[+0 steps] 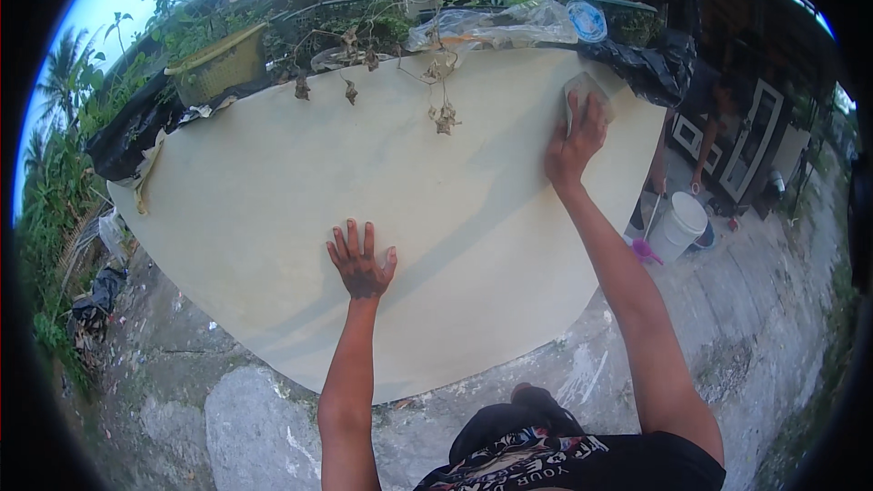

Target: The person sands a wall with sandpaper, moves a potted plant and a plastic sheet, and then continues sanding the wall and its corner.

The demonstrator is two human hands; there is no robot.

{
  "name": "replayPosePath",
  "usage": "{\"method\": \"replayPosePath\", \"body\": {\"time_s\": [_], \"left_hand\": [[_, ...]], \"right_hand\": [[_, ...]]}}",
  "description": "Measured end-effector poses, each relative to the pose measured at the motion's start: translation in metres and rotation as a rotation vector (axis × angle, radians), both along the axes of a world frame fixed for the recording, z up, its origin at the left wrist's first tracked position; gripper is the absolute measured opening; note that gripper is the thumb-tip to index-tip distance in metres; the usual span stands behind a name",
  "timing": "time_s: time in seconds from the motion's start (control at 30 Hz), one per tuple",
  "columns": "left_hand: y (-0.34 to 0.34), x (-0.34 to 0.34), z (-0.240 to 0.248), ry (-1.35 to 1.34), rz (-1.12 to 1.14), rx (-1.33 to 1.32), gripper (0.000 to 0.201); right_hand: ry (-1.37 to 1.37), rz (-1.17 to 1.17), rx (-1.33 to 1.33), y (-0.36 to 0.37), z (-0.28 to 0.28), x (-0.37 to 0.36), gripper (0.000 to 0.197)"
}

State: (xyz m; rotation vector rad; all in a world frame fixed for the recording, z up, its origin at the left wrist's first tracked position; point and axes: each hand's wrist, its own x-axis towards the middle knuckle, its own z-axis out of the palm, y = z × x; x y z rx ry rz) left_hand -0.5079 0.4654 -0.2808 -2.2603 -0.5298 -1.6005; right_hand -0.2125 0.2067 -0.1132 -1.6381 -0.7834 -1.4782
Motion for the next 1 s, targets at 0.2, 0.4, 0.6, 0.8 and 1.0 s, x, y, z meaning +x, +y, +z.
{"method": "replayPosePath", "body": {"time_s": [0.2, 0.4, 0.6, 0.8, 1.0], "left_hand": [[0.000, -0.045, -0.005, 0.134, 0.021, 0.036, 0.072], [-0.021, -0.047, 0.029, 0.127, 0.016, -0.005, 0.071], [-0.077, 0.022, 0.083, 0.187, -0.065, 0.170, 0.068], [-0.143, 0.098, 0.137, 0.170, -0.153, 0.267, 0.066], [-0.212, 0.193, 0.147, 0.182, -0.090, 0.253, 0.069]], "right_hand": [[-0.025, -0.057, 0.102, 0.018, 0.004, -0.015, 0.076], [0.001, -0.018, 0.044, 0.007, 0.005, -0.017, 0.078], [-0.158, 0.113, -0.387, -0.027, -0.059, 0.005, 0.080], [-0.053, 0.083, -0.394, -0.127, -0.075, 0.093, 0.075], [0.267, 0.247, 0.504, -0.175, -0.007, 0.178, 0.044]]}}
